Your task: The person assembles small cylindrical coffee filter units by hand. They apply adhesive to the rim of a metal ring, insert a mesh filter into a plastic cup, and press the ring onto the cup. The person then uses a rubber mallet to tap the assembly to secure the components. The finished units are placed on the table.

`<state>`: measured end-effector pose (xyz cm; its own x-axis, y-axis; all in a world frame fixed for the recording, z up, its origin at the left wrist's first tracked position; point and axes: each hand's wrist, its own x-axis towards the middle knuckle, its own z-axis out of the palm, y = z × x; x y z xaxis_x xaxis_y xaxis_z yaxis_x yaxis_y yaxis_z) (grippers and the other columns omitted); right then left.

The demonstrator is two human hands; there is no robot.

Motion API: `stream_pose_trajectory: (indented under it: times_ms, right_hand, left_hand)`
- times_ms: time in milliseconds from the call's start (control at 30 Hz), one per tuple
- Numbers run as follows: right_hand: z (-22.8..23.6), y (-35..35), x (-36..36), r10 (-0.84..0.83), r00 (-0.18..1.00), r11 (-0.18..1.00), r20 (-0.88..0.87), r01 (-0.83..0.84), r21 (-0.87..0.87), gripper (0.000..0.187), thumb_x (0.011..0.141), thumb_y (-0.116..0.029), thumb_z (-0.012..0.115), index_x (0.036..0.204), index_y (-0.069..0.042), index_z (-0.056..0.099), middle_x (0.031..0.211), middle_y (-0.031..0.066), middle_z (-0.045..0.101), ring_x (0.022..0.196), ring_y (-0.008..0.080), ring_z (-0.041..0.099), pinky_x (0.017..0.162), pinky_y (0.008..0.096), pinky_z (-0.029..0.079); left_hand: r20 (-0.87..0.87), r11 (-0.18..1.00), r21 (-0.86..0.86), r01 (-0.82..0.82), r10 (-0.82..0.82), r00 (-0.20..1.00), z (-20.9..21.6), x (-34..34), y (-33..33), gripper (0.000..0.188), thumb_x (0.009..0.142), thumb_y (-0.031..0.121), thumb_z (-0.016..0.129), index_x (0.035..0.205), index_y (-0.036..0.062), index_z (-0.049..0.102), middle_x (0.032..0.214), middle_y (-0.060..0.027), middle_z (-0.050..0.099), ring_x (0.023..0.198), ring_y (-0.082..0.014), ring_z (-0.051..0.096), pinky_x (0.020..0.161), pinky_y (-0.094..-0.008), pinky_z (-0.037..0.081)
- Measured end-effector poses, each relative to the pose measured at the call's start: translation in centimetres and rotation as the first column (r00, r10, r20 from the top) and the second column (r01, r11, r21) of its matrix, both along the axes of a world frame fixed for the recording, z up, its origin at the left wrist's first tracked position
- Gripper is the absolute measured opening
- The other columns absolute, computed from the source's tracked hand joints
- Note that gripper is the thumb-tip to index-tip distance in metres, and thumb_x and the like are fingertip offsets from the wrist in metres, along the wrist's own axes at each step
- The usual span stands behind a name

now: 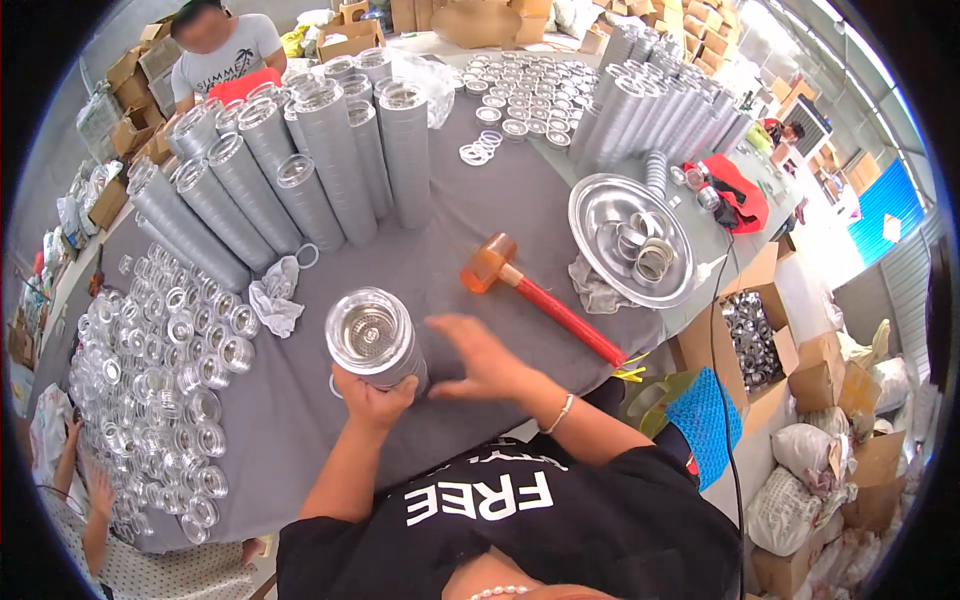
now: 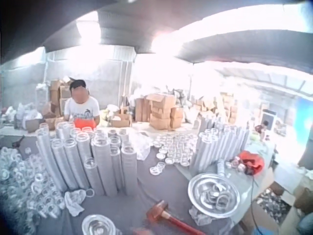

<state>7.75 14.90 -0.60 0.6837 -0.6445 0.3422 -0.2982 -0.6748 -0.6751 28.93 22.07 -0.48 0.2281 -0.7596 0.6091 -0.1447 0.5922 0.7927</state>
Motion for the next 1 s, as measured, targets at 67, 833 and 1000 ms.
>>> stream_pose_trajectory:
  times_ms: [67, 833, 1000]
  right_hand:
    - [-1.7, 1.6, 2.3, 0.080, 0.994, 0.983, 0.072, -0.090, 0.157, 0.087, 0.067, -0.030, 0.092, 0.140, -0.005, 0.051, 0.138, 0.0194, 0.056, 0.129, 0.0401, 0.052, 0.111, 0.0467, 0.043]
    - [16.5, 1.3, 1.8, 0.186, 0.951, 0.982, 0.246, -0.185, -0.025, 0.069, 0.063, -0.023, 0.098, 0.121, 0.000, 0.067, 0.113, 0.0099, 0.073, 0.105, 0.0204, 0.070, 0.094, 0.0347, 0.055]
    - [14.1, 3.0, 4.8, 0.247, 0.968, 0.969, 0.041, -0.245, -0.039, 0.076, 0.064, -0.032, 0.093, 0.125, -0.002, 0.059, 0.119, 0.0185, 0.064, 0.112, 0.0376, 0.059, 0.100, 0.0468, 0.048]
  left_hand:
    - [-0.069, 0.999, -0.041, 0.036, -0.039, 0.997, 2.0, -0.5, -0.1, 0.084, 0.081, 0.041, 0.086, 0.140, -0.0051, 0.046, 0.121, -0.0199, 0.062, 0.108, -0.0296, 0.065, 0.095, -0.0443, 0.055]
    - [-0.172, 0.828, 0.548, 0.122, -0.031, 0.985, -3.3, -0.3, 6.9, 0.115, 0.060, 0.042, 0.099, 0.150, -0.0006, 0.042, 0.143, -0.0129, 0.057, 0.133, -0.0232, 0.053, 0.114, -0.0406, 0.039]
    - [-0.348, 0.995, 0.099, -0.034, 0.066, 0.935, 5.0, 1.1, 6.2, 0.154, 0.042, 0.065, 0.098, 0.160, -0.0034, 0.025, 0.160, -0.0230, 0.036, 0.151, -0.0354, 0.034, 0.124, -0.0508, 0.025]
